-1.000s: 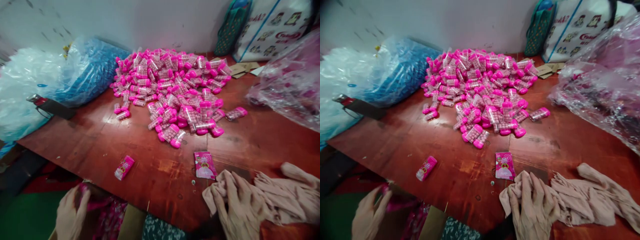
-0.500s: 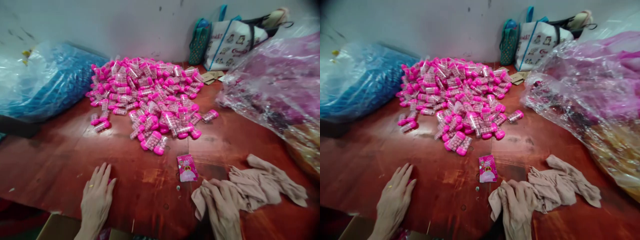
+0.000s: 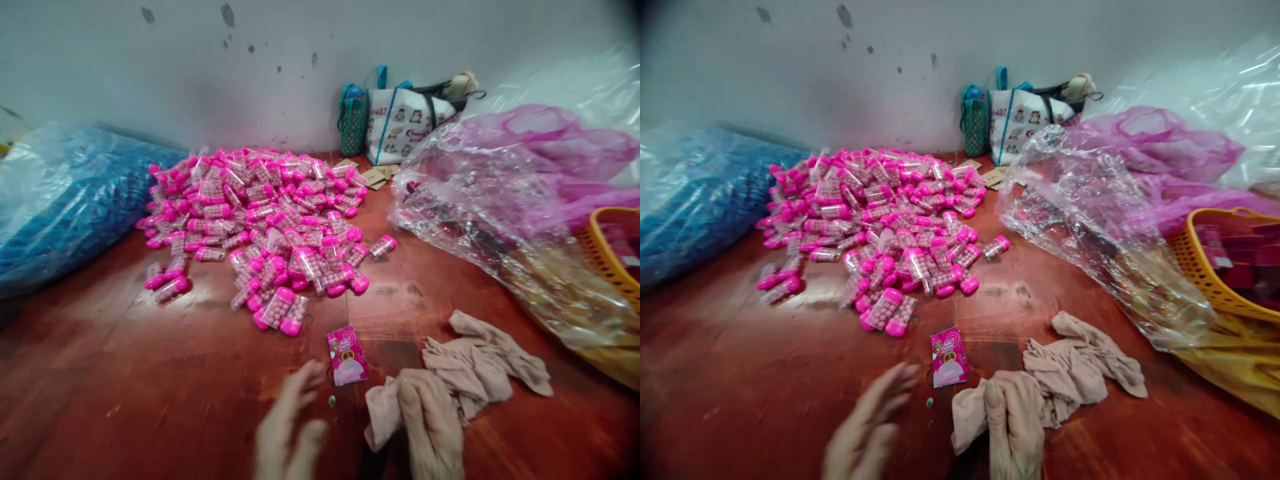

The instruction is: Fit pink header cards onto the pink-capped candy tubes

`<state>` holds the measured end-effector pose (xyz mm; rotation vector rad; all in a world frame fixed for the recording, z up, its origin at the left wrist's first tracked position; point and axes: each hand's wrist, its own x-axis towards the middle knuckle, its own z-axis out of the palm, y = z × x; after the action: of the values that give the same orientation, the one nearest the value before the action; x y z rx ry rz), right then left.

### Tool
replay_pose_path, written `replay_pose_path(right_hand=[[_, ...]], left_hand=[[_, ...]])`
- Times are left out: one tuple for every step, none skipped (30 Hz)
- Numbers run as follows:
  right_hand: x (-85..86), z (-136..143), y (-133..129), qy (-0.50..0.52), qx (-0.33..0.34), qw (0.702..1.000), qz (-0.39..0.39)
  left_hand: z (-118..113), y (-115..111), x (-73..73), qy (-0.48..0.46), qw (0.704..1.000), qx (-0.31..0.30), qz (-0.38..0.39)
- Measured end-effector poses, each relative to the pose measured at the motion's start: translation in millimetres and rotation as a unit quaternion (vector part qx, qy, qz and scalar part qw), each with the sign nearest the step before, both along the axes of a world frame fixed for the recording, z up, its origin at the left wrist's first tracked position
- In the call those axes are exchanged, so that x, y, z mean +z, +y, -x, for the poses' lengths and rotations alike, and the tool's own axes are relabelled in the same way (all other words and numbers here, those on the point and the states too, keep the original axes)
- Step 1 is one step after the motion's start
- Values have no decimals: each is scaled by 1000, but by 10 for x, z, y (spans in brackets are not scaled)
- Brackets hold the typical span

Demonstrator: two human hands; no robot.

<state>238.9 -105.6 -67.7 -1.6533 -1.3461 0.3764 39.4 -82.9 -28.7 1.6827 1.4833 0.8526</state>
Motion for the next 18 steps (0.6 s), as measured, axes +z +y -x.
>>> replay_pose_path(right_hand=[[-6, -13, -23, 8, 3, 1000, -6], [-16, -26, -43, 7, 5, 1000, -13], [-29, -38, -60, -2, 6, 1000, -18], [-44, -47, -71, -17, 8, 1000, -23], [-58, -55, -76, -37, 12, 999, -27], [-66, -61, -76, -60, 20, 998, -28], [-66, -67, -70, -80, 33, 996, -23], [-54, -76, -59, -97, 49, 994, -13], [-28, -91, -45, -111, 65, 992, 3], [11, -116, -26, -122, 84, 989, 25], [65, -154, 0, -128, 104, 985, 51], [131, -207, 37, -133, 127, 980, 78], [205, -272, 94, -134, 162, 972, 104], [283, -349, 179, -132, 193, 966, 111], [360, -431, 300, -135, 218, 960, 109], [430, -512, 462, -145, 228, 961, 67], [488, -588, 665, -153, 214, 964, 42], [530, -652, 904, -151, 158, 975, 46]], left_hand=[[-242, 60, -38, -41, 996, -69, 48], [-460, 107, -67, -50, 992, -86, 84], [-640, 142, -89, -40, 988, -108, 103], [-776, 165, -106, -37, 984, -139, 108], [-866, 181, -123, -32, 984, -145, 102], [-915, 192, -144, -22, 985, -150, 85], [-929, 199, -171, -6, 986, -153, 61], [-920, 205, -203, 17, 987, -154, 34], [-897, 209, -240, 46, 986, -159, 4], [-870, 213, -277, 77, 983, -165, -26], [-845, 217, -309, 106, 978, -171, -54], [-823, 224, -329, 129, 973, -172, -79], [-803, 235, -334, 146, 970, -168, -100], [-781, 254, -320, 160, 968, -156, -118], [-752, 284, -285, 168, 966, -142, -133], [-709, 326, -234, 170, 966, -124, -149], [-649, 383, -170, 166, 967, -102, -166], [-571, 455, -101, 156, 965, -81, -194]])
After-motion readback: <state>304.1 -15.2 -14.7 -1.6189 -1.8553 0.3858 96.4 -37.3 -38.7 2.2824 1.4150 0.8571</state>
